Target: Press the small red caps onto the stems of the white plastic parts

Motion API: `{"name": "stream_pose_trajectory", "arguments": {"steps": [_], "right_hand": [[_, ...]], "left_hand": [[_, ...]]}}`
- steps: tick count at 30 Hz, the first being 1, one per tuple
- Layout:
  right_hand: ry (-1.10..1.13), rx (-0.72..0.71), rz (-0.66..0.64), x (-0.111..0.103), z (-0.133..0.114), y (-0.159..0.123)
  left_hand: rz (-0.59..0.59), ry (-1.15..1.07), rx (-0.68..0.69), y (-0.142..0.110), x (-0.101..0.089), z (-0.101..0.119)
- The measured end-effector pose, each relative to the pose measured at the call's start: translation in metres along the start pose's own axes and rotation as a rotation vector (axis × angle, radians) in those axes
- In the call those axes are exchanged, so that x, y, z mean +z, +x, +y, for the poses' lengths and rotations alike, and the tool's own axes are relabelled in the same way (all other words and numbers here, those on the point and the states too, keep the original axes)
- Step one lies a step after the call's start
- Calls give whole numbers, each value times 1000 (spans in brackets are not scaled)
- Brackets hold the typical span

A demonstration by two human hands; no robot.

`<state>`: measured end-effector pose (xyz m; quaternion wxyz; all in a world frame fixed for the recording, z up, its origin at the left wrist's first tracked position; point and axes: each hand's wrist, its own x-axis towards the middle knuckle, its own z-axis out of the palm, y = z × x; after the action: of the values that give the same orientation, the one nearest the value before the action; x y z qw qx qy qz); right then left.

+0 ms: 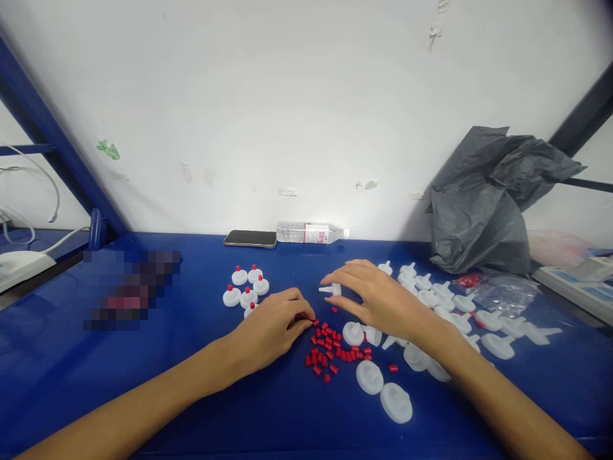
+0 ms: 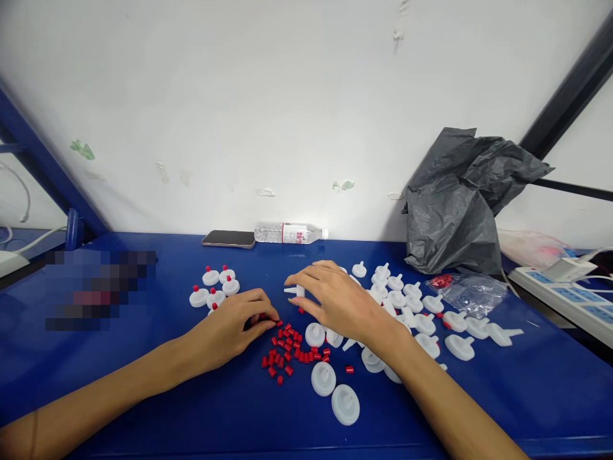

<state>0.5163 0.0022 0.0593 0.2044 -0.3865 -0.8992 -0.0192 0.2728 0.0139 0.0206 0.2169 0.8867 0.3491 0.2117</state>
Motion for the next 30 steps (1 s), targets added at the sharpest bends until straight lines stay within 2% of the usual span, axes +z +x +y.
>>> {"name": "stream_pose_trajectory", "arguments": {"steps": [5,10,15,22,27,30], "right_hand": [[-34,7,14,-2,-2,2],[-30,25,24,-2,-3,0],[37,47,13,-3,-6,0],[133,-9,89,0,-15,-2],[185,-15,144,5,-18,-3],[261,45,158,5,-21,-2]], "left_hand": [[72,-16,1,0,2,2],[284,-67,-10,1,-5,3],[456,45,87,1,-15,0],[490,20,183,0,-11,0],[474,-45,164,-2,-9,3],[457,-131,137,-3,-10,7]]}}
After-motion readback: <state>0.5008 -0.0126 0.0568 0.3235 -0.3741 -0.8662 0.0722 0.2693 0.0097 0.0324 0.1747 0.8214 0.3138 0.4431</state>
